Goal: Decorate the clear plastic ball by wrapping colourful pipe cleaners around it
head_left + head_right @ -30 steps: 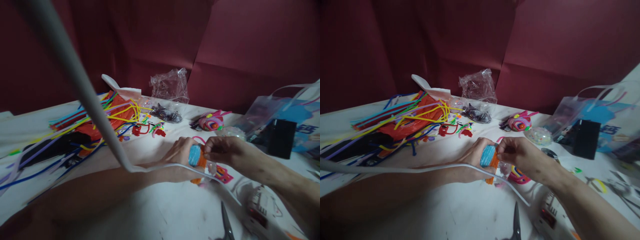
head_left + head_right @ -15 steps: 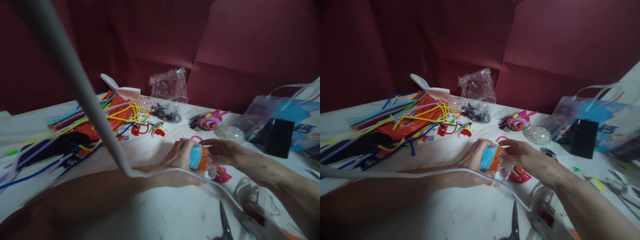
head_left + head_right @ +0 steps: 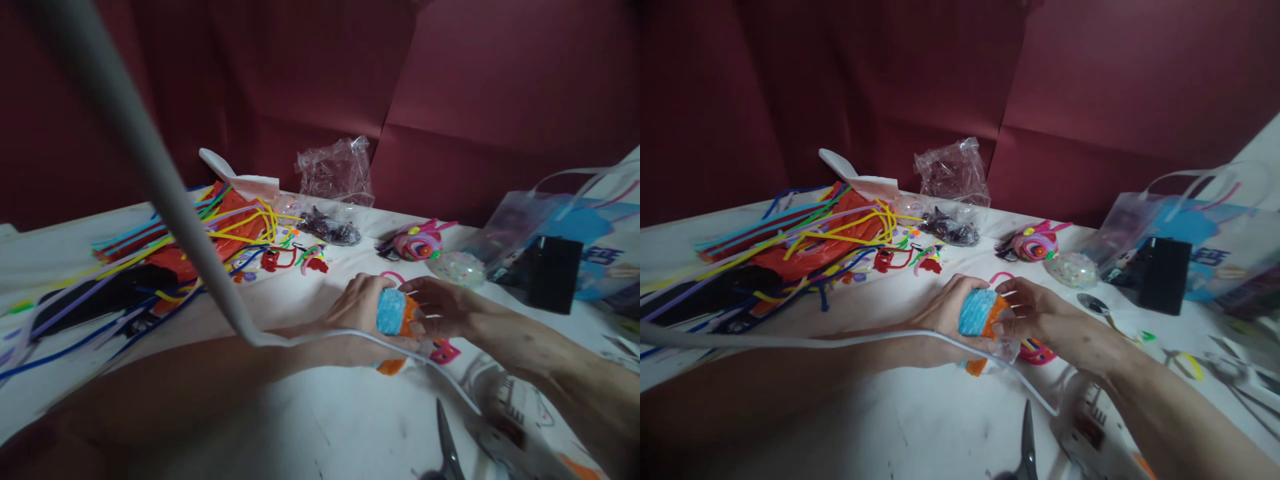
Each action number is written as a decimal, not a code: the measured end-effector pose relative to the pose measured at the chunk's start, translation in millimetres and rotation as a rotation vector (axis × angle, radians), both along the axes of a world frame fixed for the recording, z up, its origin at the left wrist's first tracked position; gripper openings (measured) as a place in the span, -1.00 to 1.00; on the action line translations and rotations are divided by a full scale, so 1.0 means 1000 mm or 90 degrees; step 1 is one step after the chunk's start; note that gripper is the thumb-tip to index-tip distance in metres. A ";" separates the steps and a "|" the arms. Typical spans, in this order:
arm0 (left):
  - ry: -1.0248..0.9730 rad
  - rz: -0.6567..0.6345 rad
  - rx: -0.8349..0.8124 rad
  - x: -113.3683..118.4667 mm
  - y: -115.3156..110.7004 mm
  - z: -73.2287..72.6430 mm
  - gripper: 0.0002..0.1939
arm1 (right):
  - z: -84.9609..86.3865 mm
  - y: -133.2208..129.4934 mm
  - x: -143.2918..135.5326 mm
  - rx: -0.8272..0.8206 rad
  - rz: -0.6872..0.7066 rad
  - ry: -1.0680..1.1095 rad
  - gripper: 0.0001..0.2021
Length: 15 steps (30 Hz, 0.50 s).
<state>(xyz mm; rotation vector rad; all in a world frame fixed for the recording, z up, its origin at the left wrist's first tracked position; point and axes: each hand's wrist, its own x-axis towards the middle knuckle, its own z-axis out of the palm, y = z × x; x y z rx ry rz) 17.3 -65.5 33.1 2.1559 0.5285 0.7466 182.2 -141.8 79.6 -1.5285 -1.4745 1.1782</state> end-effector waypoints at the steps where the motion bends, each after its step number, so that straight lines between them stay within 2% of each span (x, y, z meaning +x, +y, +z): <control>1: 0.011 0.003 -0.010 0.000 0.000 0.001 -0.25 | 0.000 0.001 -0.001 0.001 0.000 -0.009 -0.59; 6: 0.080 -0.013 -0.034 -0.006 -0.001 0.008 -0.30 | -0.001 -0.001 -0.004 0.020 0.004 -0.043 -0.57; 10: 0.080 -0.051 -0.026 -0.012 -0.004 0.015 -0.33 | -0.004 -0.008 -0.006 0.034 0.029 -0.031 -0.50; 13: 0.056 -0.054 -0.036 -0.013 -0.004 0.014 -0.35 | -0.005 -0.017 0.005 0.058 -0.028 -0.013 -0.29; 15: 0.040 -0.053 -0.049 -0.011 -0.003 0.012 -0.36 | -0.008 -0.027 0.022 0.091 -0.101 -0.035 -0.27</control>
